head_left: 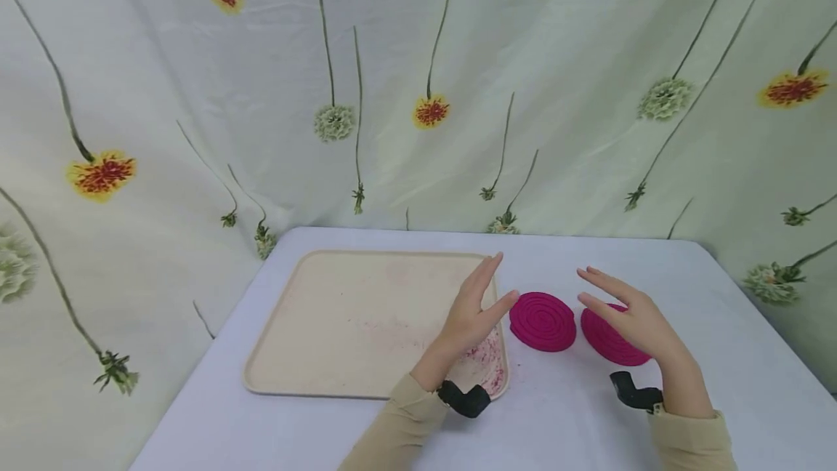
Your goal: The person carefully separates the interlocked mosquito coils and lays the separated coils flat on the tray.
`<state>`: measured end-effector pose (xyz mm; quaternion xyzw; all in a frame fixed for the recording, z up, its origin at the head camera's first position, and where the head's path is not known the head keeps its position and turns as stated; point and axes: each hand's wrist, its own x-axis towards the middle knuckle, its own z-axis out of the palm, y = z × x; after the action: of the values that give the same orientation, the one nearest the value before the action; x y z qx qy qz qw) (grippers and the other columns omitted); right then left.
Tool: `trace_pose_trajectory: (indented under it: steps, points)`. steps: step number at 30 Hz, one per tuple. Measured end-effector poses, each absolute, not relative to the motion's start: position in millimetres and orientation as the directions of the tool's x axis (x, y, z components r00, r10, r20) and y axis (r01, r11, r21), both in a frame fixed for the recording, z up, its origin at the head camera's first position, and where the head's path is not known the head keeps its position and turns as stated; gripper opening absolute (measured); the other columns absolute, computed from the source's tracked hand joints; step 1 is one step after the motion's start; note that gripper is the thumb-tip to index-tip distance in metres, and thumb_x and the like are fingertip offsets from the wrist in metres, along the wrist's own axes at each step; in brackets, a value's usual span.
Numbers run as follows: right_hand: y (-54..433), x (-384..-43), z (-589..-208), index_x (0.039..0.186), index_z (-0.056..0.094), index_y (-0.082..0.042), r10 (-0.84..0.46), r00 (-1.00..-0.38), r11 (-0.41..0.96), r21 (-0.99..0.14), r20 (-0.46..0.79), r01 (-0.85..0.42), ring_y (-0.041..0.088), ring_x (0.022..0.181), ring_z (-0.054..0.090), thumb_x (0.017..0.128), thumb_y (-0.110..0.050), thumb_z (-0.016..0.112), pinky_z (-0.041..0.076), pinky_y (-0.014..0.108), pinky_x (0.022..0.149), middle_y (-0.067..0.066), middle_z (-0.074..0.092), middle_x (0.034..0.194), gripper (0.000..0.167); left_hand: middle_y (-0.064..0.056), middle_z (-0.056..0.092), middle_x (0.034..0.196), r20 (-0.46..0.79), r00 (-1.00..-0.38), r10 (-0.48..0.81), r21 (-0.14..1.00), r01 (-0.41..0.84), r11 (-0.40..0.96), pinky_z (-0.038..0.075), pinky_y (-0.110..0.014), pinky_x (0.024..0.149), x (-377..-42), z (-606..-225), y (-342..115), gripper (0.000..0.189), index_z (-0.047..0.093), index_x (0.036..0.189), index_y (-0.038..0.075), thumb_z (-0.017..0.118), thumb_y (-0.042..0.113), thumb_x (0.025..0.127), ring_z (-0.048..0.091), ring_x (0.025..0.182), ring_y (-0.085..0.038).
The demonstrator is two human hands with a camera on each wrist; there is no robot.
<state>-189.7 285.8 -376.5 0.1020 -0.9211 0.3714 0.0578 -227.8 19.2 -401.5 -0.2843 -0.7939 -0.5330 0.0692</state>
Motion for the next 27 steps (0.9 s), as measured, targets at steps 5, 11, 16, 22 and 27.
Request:
trace_pose_trajectory:
  steps: [5,11,16,22,27]
  points:
    - [310,-188,-379,0.143,0.039,-0.01,-0.072,-0.982,0.633,-0.753,0.175,-0.18,0.047,0.125,0.037,0.096,-0.039,0.049,0.035,0.069,0.09,0.021,0.038,0.144,0.056,-0.007,0.045,0.139,0.359,-0.881,0.307,0.911,0.402,0.087,0.041,-0.044,0.1,-222,-406,61,0.051,0.042,0.141,0.013,0.058,0.025,0.093,0.043,0.126,-0.024]
    - [356,-208,-421,0.143,0.04,-0.014,0.021,-0.985,0.637,-0.762,0.171,-0.118,0.032,0.127,0.039,0.096,-0.044,0.046,0.041,0.058,0.093,0.015,0.044,0.14,0.056,0.003,0.06,0.117,0.211,-0.954,0.212,0.977,0.214,-0.009,0.049,-0.027,0.088,-212,-419,108,0.035,0.058,0.124,0.016,0.062,0.018,0.09,0.059,0.105,-0.016]
    - [416,-246,-499,0.141,0.042,-0.032,0.09,-0.985,0.678,-0.734,0.148,-0.048,0.015,0.114,0.048,0.093,-0.056,0.044,0.049,0.04,0.088,0.004,0.049,0.134,0.054,0.007,0.061,0.102,0.102,-0.979,0.176,0.994,0.092,-0.06,0.053,-0.018,0.068,-199,-439,139,0.024,0.063,0.111,0.017,0.064,0.011,0.088,0.061,0.082,-0.004]
    - [401,-231,-482,0.143,0.04,-0.013,0.143,-0.988,0.605,-0.795,0.055,0.043,0.034,0.121,0.043,0.091,-0.06,0.043,0.044,0.053,0.094,0.02,0.043,0.139,0.07,-0.001,0.063,0.099,0.063,-0.992,0.111,0.997,0.057,-0.057,0.05,-0.017,0.061,-190,-456,165,0.022,0.065,0.106,0.01,0.065,0.005,0.085,0.059,0.072,-0.003]
    - [376,-209,-452,0.142,0.035,0.001,0.155,-0.988,0.536,-0.84,-0.005,0.088,0.044,0.125,0.036,0.095,-0.051,0.044,0.035,0.06,0.098,0.029,0.033,0.142,0.071,0.001,0.061,0.104,-0.007,-0.993,0.121,0.998,-0.013,-0.054,0.051,-0.02,0.066,-188,-468,179,0.026,0.064,0.109,0.01,0.066,0.004,0.084,0.059,0.079,-0.007]
